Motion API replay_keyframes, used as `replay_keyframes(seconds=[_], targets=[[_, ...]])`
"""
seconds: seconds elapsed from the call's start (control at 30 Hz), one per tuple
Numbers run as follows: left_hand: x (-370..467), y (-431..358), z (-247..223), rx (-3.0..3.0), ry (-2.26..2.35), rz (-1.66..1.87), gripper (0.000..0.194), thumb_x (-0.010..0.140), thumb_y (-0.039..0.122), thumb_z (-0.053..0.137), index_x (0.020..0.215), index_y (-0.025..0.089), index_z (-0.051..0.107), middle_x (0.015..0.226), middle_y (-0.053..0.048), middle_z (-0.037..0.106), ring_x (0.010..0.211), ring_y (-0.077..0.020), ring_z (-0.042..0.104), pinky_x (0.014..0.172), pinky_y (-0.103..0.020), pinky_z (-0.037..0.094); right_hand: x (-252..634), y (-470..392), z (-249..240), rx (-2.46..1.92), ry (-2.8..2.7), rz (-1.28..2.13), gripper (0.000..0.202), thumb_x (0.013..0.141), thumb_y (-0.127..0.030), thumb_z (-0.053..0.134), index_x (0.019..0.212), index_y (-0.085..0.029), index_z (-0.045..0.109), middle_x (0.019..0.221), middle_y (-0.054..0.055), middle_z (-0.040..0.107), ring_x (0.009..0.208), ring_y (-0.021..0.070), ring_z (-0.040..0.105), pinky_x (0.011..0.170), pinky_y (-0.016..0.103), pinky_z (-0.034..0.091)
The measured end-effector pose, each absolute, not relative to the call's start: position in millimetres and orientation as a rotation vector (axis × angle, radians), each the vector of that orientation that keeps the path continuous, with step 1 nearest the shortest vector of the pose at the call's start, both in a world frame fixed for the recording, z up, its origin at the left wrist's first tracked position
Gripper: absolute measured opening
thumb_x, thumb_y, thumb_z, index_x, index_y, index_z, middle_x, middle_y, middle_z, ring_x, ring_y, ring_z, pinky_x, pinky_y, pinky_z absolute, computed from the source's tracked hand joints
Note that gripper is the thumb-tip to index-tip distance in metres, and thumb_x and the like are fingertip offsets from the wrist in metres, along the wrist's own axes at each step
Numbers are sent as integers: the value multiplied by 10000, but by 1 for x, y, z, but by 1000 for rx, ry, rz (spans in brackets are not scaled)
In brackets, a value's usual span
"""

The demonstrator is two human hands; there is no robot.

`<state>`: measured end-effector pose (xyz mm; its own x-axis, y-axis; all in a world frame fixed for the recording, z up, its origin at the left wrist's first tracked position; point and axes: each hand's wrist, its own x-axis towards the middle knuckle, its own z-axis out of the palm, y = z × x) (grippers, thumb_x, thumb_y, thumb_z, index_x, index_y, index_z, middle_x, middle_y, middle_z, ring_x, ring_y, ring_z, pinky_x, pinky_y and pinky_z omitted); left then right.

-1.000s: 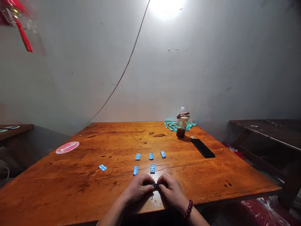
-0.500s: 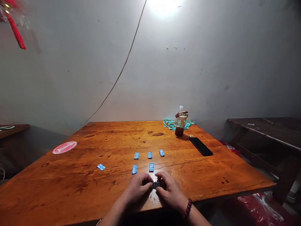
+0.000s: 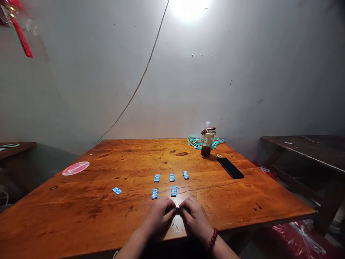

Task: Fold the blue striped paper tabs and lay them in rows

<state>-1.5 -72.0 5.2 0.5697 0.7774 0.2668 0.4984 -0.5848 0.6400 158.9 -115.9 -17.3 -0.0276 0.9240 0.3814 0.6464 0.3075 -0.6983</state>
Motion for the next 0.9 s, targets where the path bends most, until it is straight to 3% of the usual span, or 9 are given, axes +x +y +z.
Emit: replay_keyframes(seconds=[0.23,0.33,0.47,0.6,0.9], targets=[[2,-66,1,2011,1036,862,101,666,151,514,576,162,560,584,15,538,581,-114,467,532,-199,322,160,-113,-15,-1406,-1672,500,128,747,-119,458,706,-176,565,734,11,551,721,133,497,655,234,379],[5,-67,1,1559,1041,952,111,657,243,561,588,159,537,488,48,480,468,-89,425,465,-189,303,159,-111,-12,-1314,-1477,767,84,758,-210,482,766,-173,557,754,11,557,698,129,515,626,230,422],[12,-75,2,1173,992,1016,193,601,309,636,582,155,521,436,76,438,376,-55,367,416,-176,282,151,-109,-7,-1085,-1305,1070,174,743,-303,540,855,-170,543,790,12,562,700,126,524,601,219,441],[17,-82,1,1088,962,1017,196,602,293,651,577,153,517,436,78,447,368,-44,361,398,-164,271,140,-108,-4,-1032,-1173,1039,206,716,-352,585,755,-153,550,713,4,551,679,125,511,630,227,420],[16,-85,2,1176,948,1010,215,612,330,660,607,140,560,491,54,496,409,-51,403,406,-160,305,144,-104,-6,-1019,-990,1157,185,714,-322,576,697,-147,519,628,-25,514,539,73,443,520,183,364]])
